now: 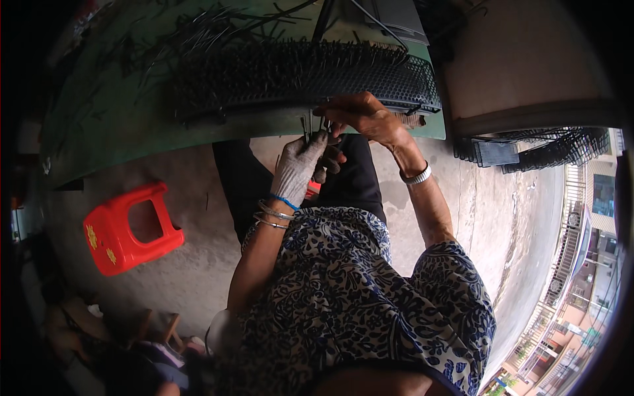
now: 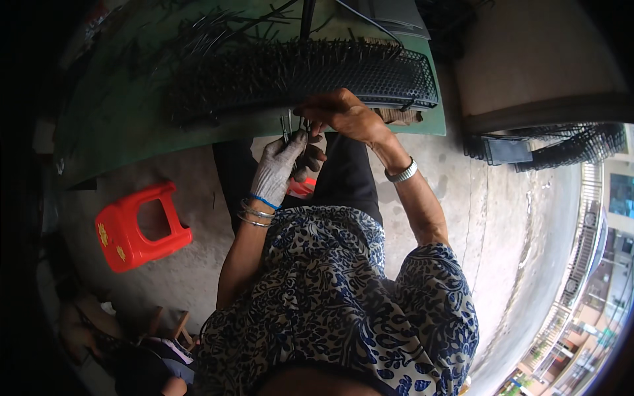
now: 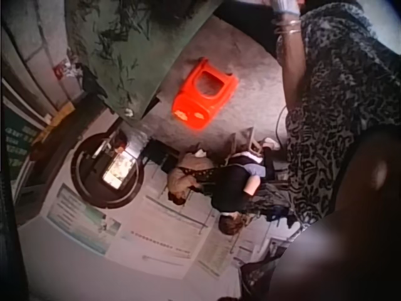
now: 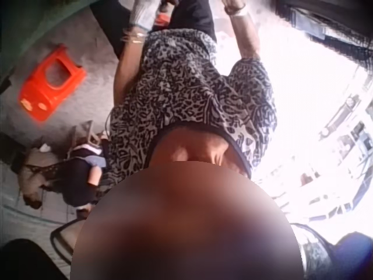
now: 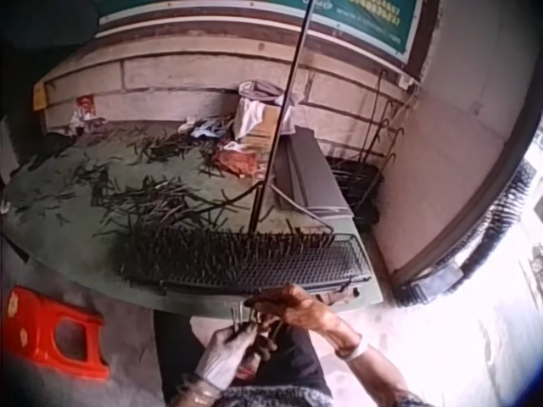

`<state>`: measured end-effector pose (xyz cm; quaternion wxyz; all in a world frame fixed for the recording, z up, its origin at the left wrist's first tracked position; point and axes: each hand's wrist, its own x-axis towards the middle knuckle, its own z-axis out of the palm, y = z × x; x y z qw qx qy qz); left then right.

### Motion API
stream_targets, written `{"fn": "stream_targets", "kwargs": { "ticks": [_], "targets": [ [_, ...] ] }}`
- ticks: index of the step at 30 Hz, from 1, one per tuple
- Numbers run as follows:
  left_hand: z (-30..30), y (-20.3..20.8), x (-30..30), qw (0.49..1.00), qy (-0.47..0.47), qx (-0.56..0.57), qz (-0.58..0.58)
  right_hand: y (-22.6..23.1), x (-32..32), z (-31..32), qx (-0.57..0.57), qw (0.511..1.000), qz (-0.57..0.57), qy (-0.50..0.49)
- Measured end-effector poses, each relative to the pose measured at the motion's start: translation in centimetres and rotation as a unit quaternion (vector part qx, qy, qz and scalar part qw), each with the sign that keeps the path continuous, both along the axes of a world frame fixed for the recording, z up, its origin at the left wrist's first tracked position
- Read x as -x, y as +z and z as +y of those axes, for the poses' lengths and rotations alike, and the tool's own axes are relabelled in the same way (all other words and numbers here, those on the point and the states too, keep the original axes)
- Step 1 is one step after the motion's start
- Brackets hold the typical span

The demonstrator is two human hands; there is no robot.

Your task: Manual assembly of a brush-like component by inserting metal pins into a plastic frame.

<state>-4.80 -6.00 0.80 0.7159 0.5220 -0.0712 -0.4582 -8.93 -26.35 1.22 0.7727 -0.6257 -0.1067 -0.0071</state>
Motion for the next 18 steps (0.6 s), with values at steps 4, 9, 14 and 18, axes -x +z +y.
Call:
{"fn": "stream_targets", "kwargs": {
  "ticks": [4,9,14,18],
  "targets": [
    [-0.2,0.2,-0.3,1.0,-0.018,0.009,0.023,-1.1,-0.4,-0.6,0.117,0.988,0.098,-0.019],
    [-0.3,0.2,-0.5,1.0,-0.014,0.007,0.024,-0.8,-0.4,-0.4,0.063,0.996,0.069,0.008],
    [-0.3,0.6,-0.7,1.0,-0.013,0.003,0.007,1.2,-0.5,1.6,0.057,0.986,0.125,-0.094],
    [-0.7,0.7,-0.6,1.0,-0.021,-0.004,0.016,2.8,-0.9,1.7,0.125,0.974,0.158,-0.104]
  ]
}}
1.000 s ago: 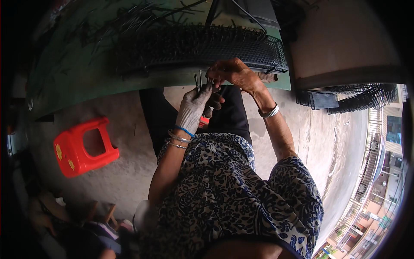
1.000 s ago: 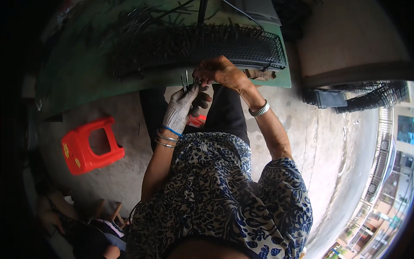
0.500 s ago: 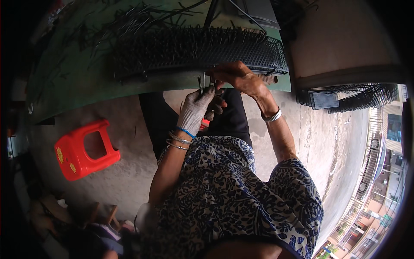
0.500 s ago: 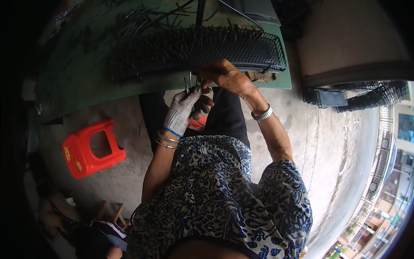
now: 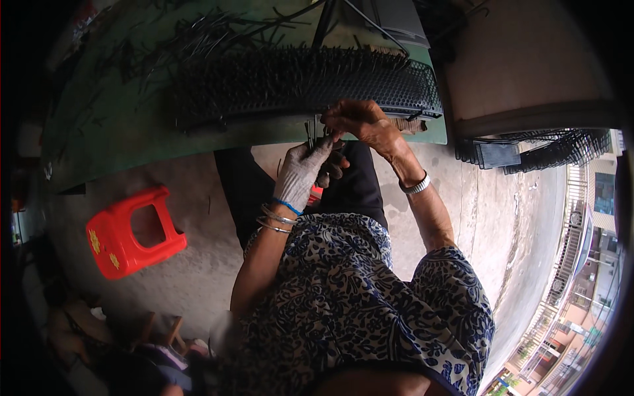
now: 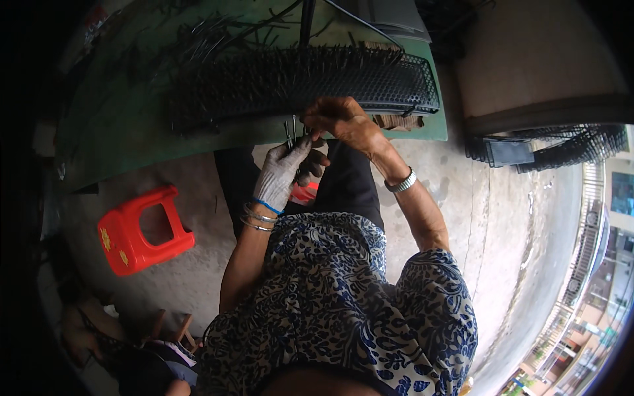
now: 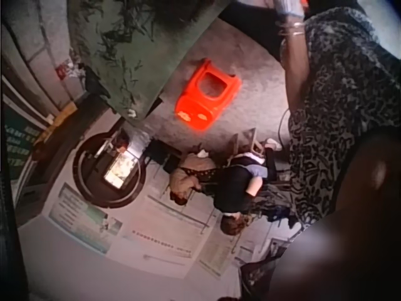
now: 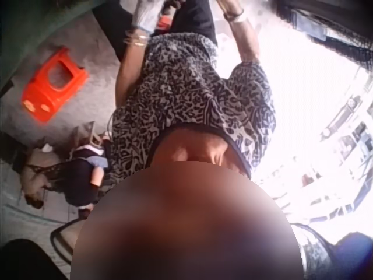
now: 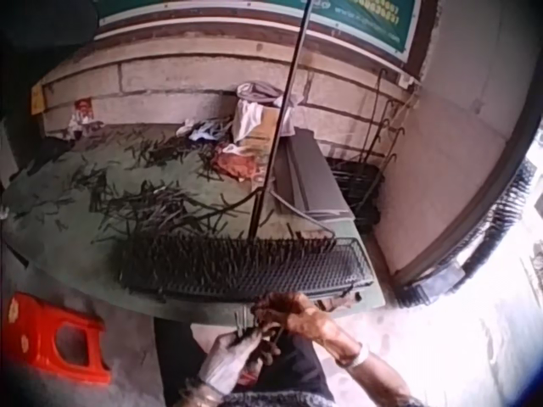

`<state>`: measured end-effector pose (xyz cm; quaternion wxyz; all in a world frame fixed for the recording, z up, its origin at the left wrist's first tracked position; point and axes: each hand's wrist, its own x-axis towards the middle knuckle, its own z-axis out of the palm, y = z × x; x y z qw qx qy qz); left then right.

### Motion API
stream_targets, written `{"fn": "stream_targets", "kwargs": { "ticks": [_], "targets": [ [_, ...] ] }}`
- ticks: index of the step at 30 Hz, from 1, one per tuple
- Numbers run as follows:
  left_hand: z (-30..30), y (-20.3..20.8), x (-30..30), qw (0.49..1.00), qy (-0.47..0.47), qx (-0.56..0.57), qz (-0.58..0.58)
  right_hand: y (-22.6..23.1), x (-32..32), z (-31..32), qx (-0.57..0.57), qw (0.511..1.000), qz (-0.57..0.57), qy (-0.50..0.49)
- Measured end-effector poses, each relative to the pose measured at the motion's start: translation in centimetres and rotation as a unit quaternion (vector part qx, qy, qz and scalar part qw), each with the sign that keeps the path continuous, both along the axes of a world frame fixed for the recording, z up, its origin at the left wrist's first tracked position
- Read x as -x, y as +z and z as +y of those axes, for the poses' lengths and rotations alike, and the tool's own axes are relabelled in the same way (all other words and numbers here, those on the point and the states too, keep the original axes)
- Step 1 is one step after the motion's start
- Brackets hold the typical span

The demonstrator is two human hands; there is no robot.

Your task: Manual assembly of a brush-like component by inserting metal pins into a plastic frame.

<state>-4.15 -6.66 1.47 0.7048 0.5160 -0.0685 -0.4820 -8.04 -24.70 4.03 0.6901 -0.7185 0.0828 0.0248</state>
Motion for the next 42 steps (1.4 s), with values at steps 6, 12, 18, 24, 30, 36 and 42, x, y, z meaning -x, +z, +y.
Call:
{"fn": "stream_targets", "kwargs": {
  "ticks": [6,12,18,24,30,36,42],
  "targets": [
    [-0.6,0.1,-0.8,0.997,0.082,-0.007,0.008,1.1,-1.2,-1.7,0.084,0.973,-0.173,-0.126],
    [-1.2,-0.4,-0.7,0.998,0.044,0.005,0.052,0.4,-4.3,-2.0,0.28,0.901,-0.221,-0.248],
    [-1.2,-0.7,0.0,0.992,0.08,0.051,0.088,0.0,-5.6,-1.8,0.377,0.847,-0.284,-0.245],
    [-0.5,-2.0,-0.7,0.985,0.034,0.108,0.134,-0.8,-5.9,-2.4,0.38,0.862,-0.267,-0.205],
    [-0.8,-0.4,-0.2,0.993,0.053,0.047,0.094,-3.0,-6.1,-2.7,0.518,0.798,-0.264,-0.155],
    [-0.1,-0.7,-0.6,0.986,-0.002,0.107,0.129,-0.9,-4.0,-1.6,0.417,0.894,-0.14,-0.087],
    [0.1,-0.7,-0.6,0.978,-0.062,0.134,0.15,0.8,-2.0,-0.8,0.098,0.99,-0.039,0.092]
  ]
}}
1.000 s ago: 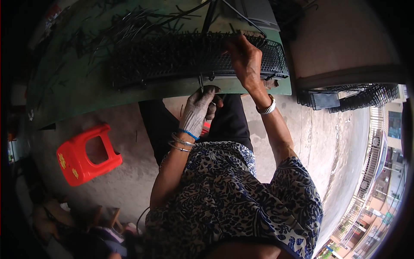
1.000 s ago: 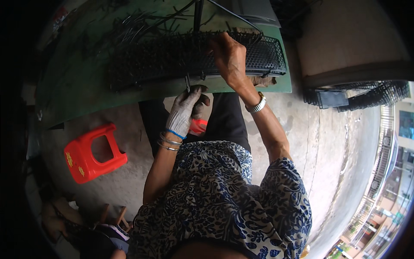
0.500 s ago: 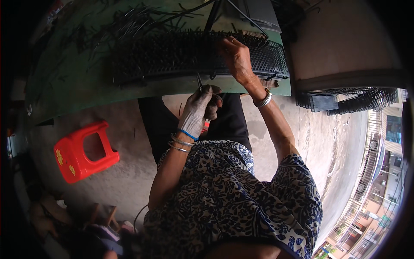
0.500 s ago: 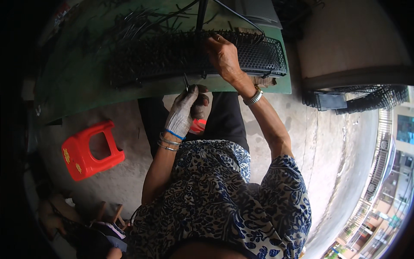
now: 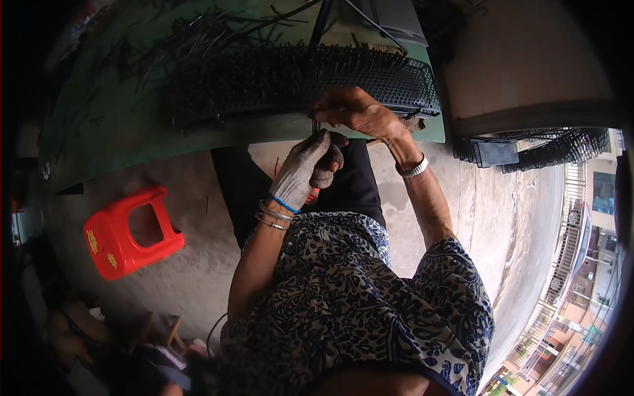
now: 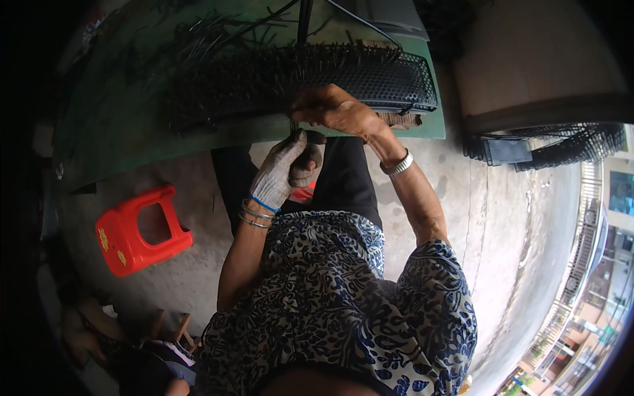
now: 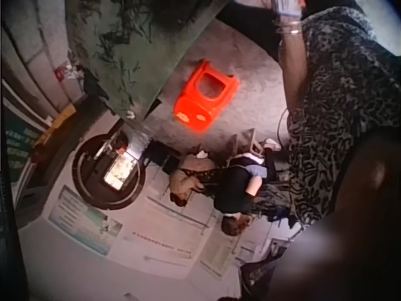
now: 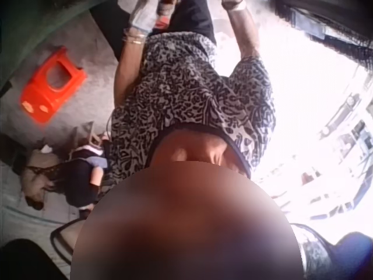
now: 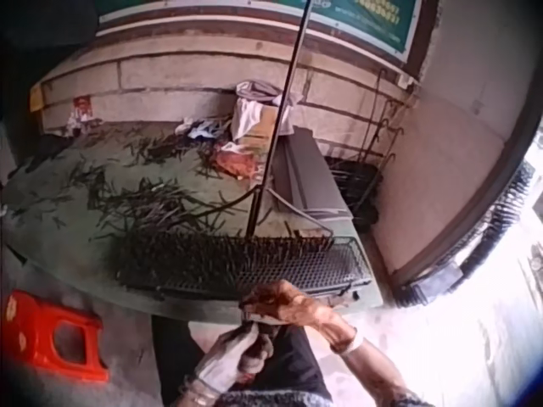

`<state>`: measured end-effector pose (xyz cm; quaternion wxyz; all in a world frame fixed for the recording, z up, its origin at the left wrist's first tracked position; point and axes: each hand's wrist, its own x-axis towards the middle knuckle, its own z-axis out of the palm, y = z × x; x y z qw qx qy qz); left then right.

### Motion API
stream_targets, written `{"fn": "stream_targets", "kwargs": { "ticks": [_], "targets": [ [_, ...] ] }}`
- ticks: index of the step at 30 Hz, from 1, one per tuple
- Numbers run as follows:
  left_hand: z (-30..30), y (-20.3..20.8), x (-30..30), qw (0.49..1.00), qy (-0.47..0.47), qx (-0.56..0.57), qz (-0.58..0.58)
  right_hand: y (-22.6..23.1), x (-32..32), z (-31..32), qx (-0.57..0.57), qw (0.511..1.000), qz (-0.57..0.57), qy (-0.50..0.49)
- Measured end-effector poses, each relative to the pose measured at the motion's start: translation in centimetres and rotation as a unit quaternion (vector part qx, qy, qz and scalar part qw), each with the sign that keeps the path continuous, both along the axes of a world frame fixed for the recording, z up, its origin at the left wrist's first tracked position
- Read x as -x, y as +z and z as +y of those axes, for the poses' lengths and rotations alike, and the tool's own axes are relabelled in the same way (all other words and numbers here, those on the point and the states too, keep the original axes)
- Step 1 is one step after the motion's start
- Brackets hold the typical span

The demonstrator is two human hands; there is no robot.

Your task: Manual assembly of a brush-like component by inserting metal pins into a plastic frame.

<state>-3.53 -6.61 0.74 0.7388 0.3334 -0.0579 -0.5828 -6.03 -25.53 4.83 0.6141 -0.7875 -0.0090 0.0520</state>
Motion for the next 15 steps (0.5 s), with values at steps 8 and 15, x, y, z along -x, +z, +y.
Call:
{"fn": "stream_targets", "kwargs": {
  "ticks": [8,15],
  "targets": [
    [0.2,0.9,0.6,0.995,0.027,-0.067,-0.074,-0.2,0.4,-0.3,-0.12,0.992,0.04,-0.001],
    [-0.5,0.9,1.3,0.984,0.086,-0.116,-0.105,0.6,0.7,-0.5,-0.035,0.999,0.013,0.028]
  ]
}}
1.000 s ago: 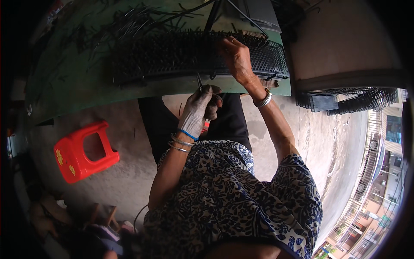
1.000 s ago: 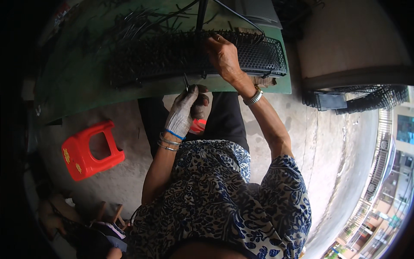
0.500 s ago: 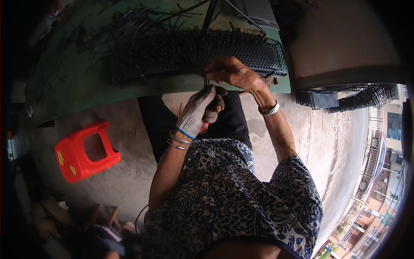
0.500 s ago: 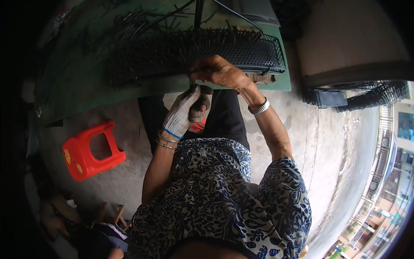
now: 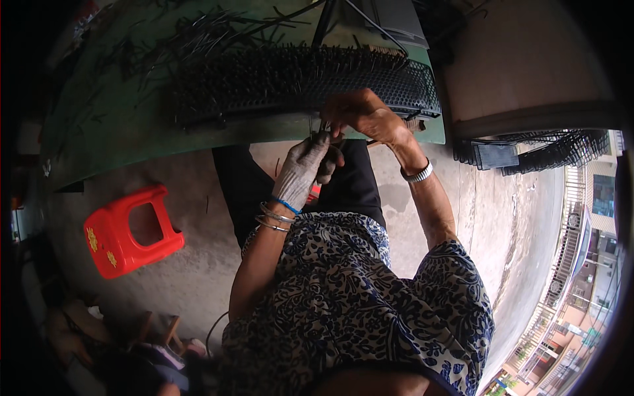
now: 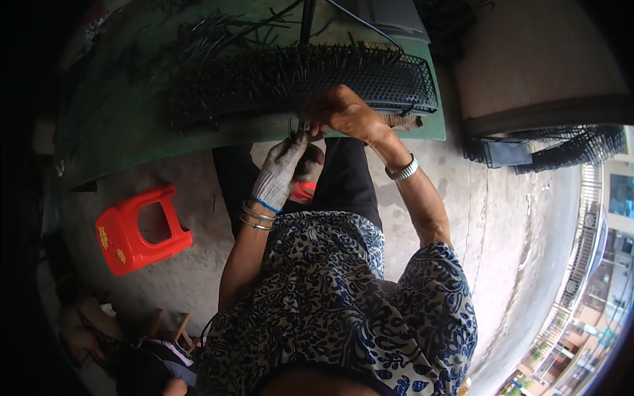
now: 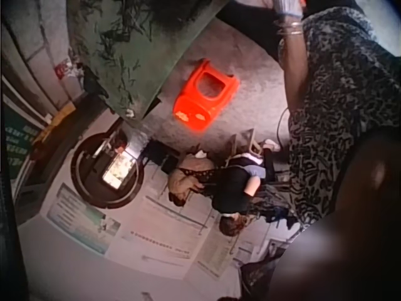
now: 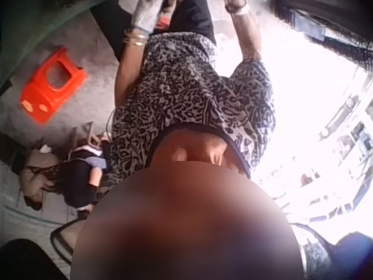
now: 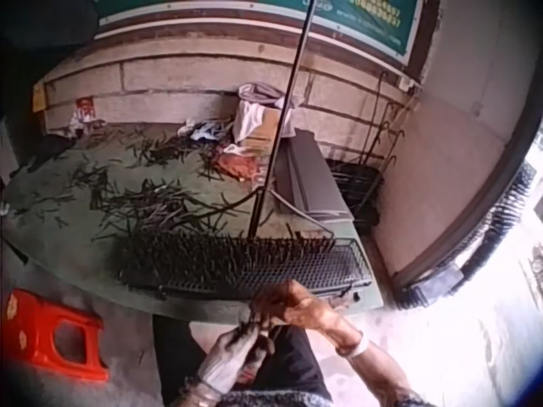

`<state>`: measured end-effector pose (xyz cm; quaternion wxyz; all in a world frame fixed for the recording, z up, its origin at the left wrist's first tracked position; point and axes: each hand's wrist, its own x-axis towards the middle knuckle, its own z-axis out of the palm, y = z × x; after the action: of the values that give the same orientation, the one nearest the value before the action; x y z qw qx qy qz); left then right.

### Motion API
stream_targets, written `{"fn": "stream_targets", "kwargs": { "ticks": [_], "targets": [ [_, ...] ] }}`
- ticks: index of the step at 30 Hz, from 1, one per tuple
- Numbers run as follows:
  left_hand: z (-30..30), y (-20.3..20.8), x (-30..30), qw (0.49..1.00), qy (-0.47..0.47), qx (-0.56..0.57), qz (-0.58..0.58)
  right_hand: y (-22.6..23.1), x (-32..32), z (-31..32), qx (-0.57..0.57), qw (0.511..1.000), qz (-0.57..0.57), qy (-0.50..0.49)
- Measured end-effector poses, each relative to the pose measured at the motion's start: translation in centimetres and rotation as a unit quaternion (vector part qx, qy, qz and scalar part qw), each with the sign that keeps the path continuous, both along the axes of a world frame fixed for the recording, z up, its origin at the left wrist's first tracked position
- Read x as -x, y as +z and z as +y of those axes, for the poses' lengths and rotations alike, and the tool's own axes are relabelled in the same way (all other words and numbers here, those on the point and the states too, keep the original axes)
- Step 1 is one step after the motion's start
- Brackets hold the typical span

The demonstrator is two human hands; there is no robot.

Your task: Manual assembly of a brush-like component by inserting metal pins into a plastic frame.

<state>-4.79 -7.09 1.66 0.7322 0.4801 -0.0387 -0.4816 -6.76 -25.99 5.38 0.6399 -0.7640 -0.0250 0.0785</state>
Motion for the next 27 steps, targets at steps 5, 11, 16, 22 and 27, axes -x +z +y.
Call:
{"fn": "stream_targets", "kwargs": {
  "ticks": [5,11,16,22,27],
  "targets": [
    [1.3,-2.0,-1.4,0.996,-0.014,0.05,0.07,1.7,-0.4,0.0,0.184,0.931,-0.195,-0.25],
    [-0.4,-2.4,0.0,0.998,0.031,0.014,0.058,-1.4,-3.3,0.3,0.224,0.868,-0.28,-0.344],
    [-0.1,-2.1,0.4,0.983,0.073,0.069,0.155,-2.0,-3.7,0.2,0.302,0.843,-0.291,-0.337],
    [0.6,-2.7,0.0,0.99,0.023,0.103,0.092,-2.2,-3.8,0.0,0.314,0.841,-0.285,-0.336],
    [0.4,-3.0,0.2,0.993,0.038,0.099,0.058,-1.8,-3.9,0.1,0.277,0.867,-0.268,-0.315]
  ]
}}
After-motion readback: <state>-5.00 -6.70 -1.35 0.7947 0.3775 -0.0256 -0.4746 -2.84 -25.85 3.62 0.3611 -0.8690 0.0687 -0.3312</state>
